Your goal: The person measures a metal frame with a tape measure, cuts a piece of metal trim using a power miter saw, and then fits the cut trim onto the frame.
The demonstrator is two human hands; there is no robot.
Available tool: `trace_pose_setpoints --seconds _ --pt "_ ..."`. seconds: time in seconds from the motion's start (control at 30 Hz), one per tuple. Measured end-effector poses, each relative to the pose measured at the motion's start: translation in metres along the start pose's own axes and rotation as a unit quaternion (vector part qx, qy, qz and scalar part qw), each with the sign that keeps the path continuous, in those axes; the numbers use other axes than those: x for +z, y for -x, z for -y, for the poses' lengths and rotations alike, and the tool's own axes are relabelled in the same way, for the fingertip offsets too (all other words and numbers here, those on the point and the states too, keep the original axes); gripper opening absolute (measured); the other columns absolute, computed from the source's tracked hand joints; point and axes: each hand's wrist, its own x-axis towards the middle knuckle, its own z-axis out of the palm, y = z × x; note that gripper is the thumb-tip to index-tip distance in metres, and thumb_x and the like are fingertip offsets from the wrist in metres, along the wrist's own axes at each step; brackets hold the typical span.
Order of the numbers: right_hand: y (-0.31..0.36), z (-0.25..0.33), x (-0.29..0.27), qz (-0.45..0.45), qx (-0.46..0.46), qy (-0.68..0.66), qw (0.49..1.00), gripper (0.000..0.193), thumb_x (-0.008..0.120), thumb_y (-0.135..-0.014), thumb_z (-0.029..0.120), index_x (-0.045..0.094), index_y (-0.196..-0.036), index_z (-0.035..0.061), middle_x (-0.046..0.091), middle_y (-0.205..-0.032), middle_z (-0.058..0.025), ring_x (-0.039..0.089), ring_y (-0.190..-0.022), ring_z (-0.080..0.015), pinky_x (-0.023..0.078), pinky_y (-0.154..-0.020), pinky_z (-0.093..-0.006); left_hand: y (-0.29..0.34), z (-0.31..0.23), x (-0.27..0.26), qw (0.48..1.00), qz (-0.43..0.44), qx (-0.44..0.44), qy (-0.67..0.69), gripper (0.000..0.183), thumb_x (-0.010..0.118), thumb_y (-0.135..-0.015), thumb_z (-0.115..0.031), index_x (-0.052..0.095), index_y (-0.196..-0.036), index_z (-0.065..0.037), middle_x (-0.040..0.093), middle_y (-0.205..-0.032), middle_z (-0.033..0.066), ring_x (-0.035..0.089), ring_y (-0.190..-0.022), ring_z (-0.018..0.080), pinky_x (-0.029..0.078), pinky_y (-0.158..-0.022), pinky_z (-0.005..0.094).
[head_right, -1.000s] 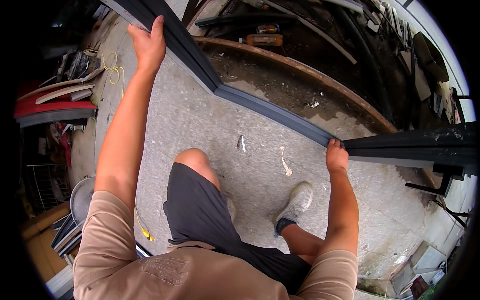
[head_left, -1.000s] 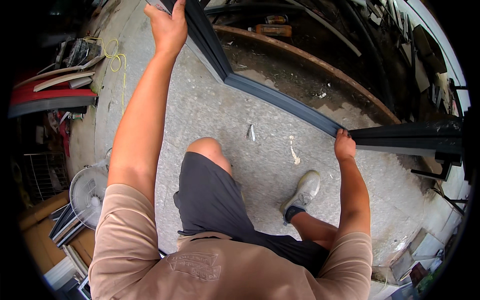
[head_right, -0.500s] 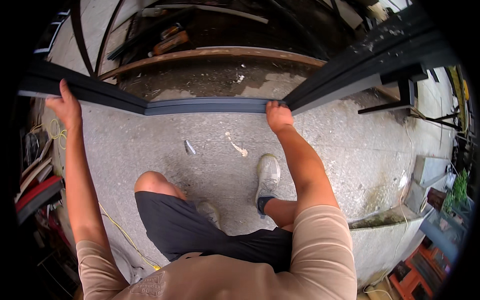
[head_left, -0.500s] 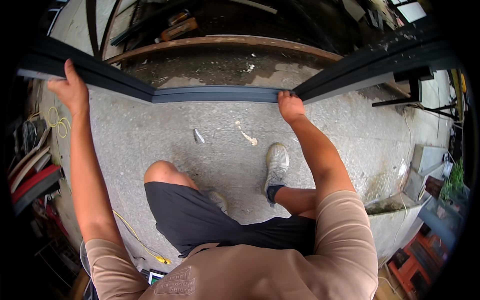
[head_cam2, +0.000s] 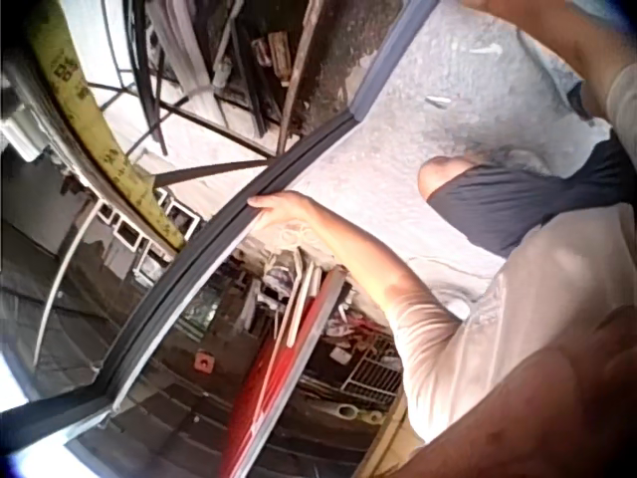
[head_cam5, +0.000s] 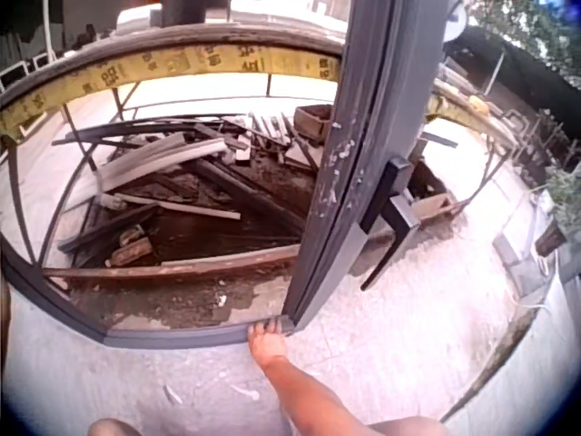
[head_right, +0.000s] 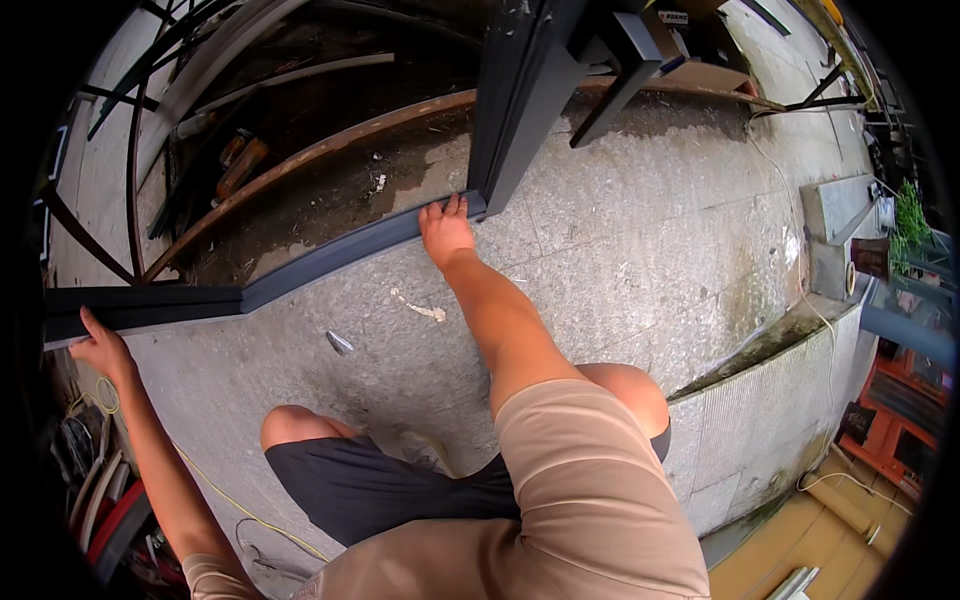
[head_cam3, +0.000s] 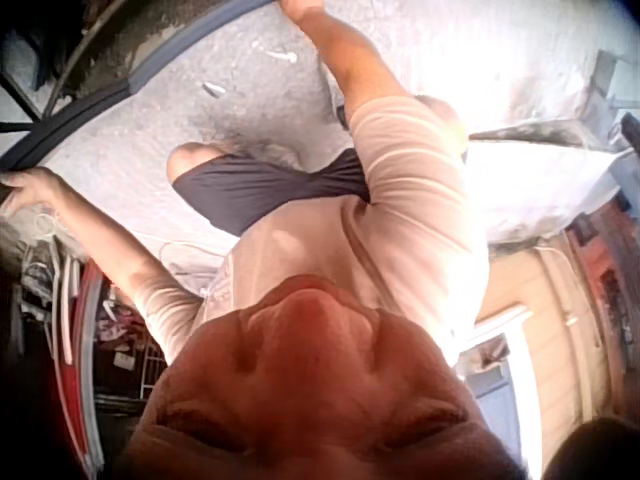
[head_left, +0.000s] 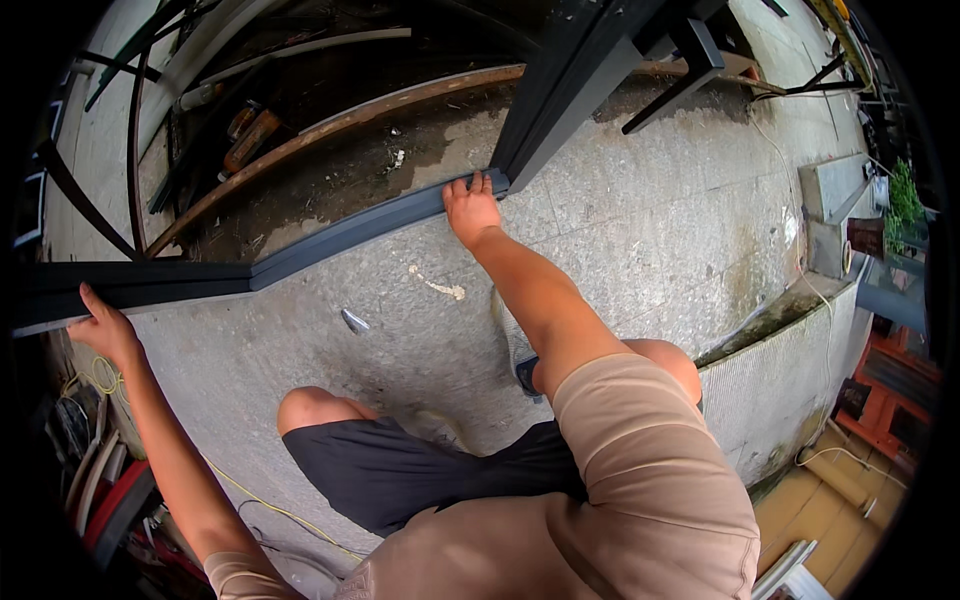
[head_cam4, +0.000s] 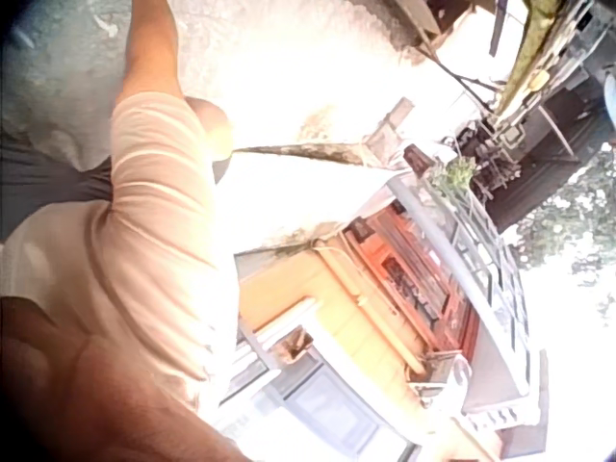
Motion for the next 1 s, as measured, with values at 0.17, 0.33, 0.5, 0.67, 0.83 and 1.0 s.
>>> trace_pose_setpoints --seconds 0.17,0.33,0.5,0.67,0.83,1.0 --pt "-0.013 0.003 0.009 0.046 -0.014 0.011 0.999 0.038 0.055 -0.102 0.023 0.065 -0.134 0.0050 0.065 -0.134 -0.0218 0.056 -0.136 -0.0536 0.042 -0.114 -0.0680 -0.004 0.010 -0.007 1.000 -0.004 0.002 -0.019 0.065 0.076 -0.102 -0.041 0.056 -0.126 0.016 0.065 -0.126 0.0276 0.066 -0.112 0.0314 0.053 -0.102 0.0414" --pt "-0.018 0.006 0.001 0.090 -0.004 0.018 0.996 0.036 0.056 -0.102 0.024 0.066 -0.131 0.0051 0.067 -0.132 -0.0203 0.059 -0.130 -0.0518 0.042 -0.111 -0.0718 0.005 -0.014 -0.001 0.999 0.012 -0.019 -0.039 0.071 0.075 -0.101 -0.046 0.049 -0.128 0.014 0.064 -0.126 0.0290 0.067 -0.113 0.0338 0.053 -0.102 0.0424" --pt "-0.021 -0.009 -0.047 -0.016 -0.071 0.056 0.996 0.028 0.056 -0.101 0.023 0.067 -0.121 0.0072 0.068 -0.116 -0.0148 0.065 -0.115 -0.0395 0.044 -0.109 -0.0694 0.005 -0.009 -0.004 0.998 -0.020 -0.042 -0.037 0.076 0.074 -0.100 -0.054 0.047 -0.125 0.012 0.065 -0.124 0.0295 0.068 -0.110 0.0355 0.053 -0.100 0.0428" --pt "-0.034 -0.022 -0.122 -0.063 -0.178 0.004 0.982 0.019 0.057 -0.097 0.021 0.066 -0.110 0.0096 0.068 -0.105 -0.0102 0.066 -0.104 -0.0287 0.053 -0.093 -0.0501 0.009 -0.014 -0.002 0.991 -0.002 -0.101 -0.084 0.076 0.074 -0.099 -0.057 0.048 -0.122 0.011 0.067 -0.120 0.0291 0.069 -0.109 0.0355 0.053 -0.099 0.0436" --pt "0.008 -0.023 -0.218 -0.059 -0.267 -0.050 0.961 0.017 0.059 -0.093 0.018 0.064 -0.107 0.0088 0.068 -0.096 -0.0110 0.069 -0.089 -0.0276 0.056 -0.074 -0.0412 0.011 -0.035 0.002 0.994 -0.005 -0.087 -0.063 0.066 0.072 -0.102 -0.050 0.049 -0.118 0.010 0.065 -0.114 0.0268 0.067 -0.105 0.0352 0.051 -0.097 0.0436" --pt "0.068 -0.044 -0.314 0.063 -0.211 -0.064 0.973 0.019 0.060 -0.092 0.016 0.064 -0.108 0.0060 0.072 -0.096 -0.0139 0.073 -0.089 -0.0309 0.059 -0.074 -0.0435 0.021 -0.045 -0.004 0.983 0.105 -0.142 -0.043 0.058 0.073 -0.104 -0.033 0.048 -0.132 0.011 0.060 -0.129 0.0290 0.061 -0.116 0.0394 0.048 -0.104 0.0437"
